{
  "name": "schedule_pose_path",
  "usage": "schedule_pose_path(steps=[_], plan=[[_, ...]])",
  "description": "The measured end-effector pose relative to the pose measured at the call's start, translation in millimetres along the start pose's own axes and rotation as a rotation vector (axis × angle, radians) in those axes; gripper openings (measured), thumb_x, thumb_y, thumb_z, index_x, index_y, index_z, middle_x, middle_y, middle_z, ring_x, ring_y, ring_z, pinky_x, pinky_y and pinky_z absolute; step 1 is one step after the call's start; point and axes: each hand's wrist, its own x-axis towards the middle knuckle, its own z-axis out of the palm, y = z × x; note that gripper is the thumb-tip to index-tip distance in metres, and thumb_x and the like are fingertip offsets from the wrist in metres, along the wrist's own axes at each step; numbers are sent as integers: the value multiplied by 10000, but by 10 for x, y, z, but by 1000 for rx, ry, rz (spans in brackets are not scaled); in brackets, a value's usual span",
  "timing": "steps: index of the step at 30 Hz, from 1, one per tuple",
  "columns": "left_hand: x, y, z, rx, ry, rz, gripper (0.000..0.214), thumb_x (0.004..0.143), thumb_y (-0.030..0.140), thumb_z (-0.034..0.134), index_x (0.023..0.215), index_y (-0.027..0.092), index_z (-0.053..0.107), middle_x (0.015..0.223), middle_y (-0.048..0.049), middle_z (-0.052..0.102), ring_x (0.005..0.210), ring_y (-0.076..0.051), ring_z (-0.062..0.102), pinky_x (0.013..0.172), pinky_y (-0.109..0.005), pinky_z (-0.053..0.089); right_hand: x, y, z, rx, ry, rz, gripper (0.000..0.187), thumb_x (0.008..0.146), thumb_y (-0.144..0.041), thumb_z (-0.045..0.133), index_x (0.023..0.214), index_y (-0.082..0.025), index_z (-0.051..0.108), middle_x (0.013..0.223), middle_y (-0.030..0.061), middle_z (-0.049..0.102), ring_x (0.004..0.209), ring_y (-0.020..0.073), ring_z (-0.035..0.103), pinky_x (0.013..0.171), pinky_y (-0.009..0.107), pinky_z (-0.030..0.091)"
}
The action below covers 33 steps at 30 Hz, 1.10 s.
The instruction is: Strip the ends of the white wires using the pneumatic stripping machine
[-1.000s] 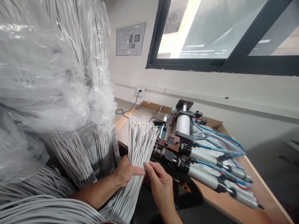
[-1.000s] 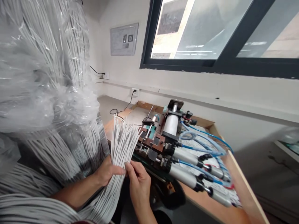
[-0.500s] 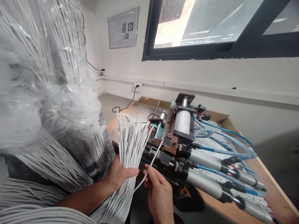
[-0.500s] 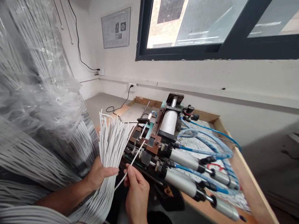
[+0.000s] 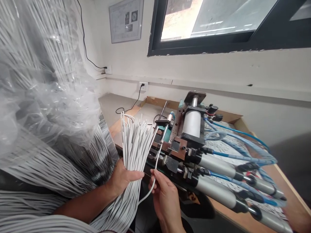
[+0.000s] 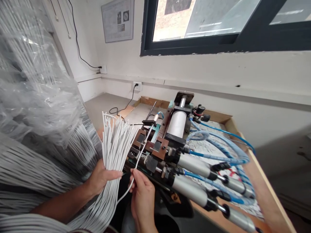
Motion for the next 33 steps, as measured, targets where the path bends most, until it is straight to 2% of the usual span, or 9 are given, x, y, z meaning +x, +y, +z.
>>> schedule_pose_path(steps=[3, 6, 9, 12, 16, 21, 25, 29, 33], plan=[[-17, 23, 35, -8, 11, 9, 235, 521, 148, 730, 733, 134, 629, 644, 11, 606, 607, -130, 519, 584, -242, 415, 6, -17, 20, 19, 1, 33, 333, 518, -391, 787, 691, -126, 682, 538, -13, 509, 470, 78, 405, 431, 205, 323], [-54, 39, 78, -27, -39, -19, 262, 527, 127, 706, 784, 138, 656, 676, -8, 645, 624, -161, 565, 601, -271, 448, -3, -48, 82, 25, -113, 83, 335, 558, -421, 762, 722, -145, 668, 523, -36, 460, 479, 88, 409, 460, 218, 359], [-96, 26, 94, -35, -89, -19, 248, 543, 114, 679, 789, 141, 659, 669, -9, 652, 611, -167, 575, 597, -280, 456, -35, -62, 149, -35, -189, 112, 347, 536, -447, 772, 630, -148, 622, 484, -60, 389, 423, 59, 318, 394, 190, 280], [-118, 4, 68, -30, -88, 29, 221, 541, 105, 681, 758, 138, 656, 683, -3, 640, 644, -153, 559, 623, -257, 443, -92, -32, 146, -88, -115, 46, 382, 499, -472, 785, 583, -143, 610, 458, -70, 350, 406, 43, 262, 367, 175, 204], [-115, -17, 11, -84, -114, -11, 173, 545, 128, 681, 708, 129, 625, 619, 10, 583, 572, -117, 502, 555, -236, 408, -183, 84, -2, -142, -54, -47, 421, 555, -510, 745, 762, -147, 694, 571, -14, 498, 455, 57, 351, 394, 178, 259], [-118, -46, -14, -130, -102, -57, 184, 534, 156, 690, 677, 128, 577, 600, 16, 534, 533, -101, 461, 501, -231, 379, -253, 204, -149, -149, 0, 31, 418, 508, -507, 770, 723, -153, 713, 541, -15, 494, 440, 54, 343, 395, 181, 276], [-123, -66, -12, -108, -92, -64, 200, 544, 148, 692, 711, 127, 583, 604, 18, 535, 550, -105, 469, 513, -231, 377, -253, 152, -104, -71, 1, 76, 407, 433, -486, 804, 651, -157, 706, 538, 1, 519, 492, 93, 430, 445, 207, 353], [-111, -82, -7, -86, -71, -52, 206, 544, 134, 698, 717, 127, 587, 597, 24, 539, 558, -104, 470, 529, -229, 379, -219, 60, -43, -50, -1, 85, 403, 445, -464, 802, 647, -132, 695, 483, -33, 436, 436, 59, 327, 395, 186, 269], [-121, -86, 16, -62, -82, -40, 197, 555, 121, 687, 733, 125, 602, 624, 13, 574, 577, -115, 496, 550, -236, 399, -178, 19, 18, -30, -130, 160, 383, 534, -442, 777, 754, -142, 686, 476, -71, 349, 427, 55, 284, 398, 184, 256]])
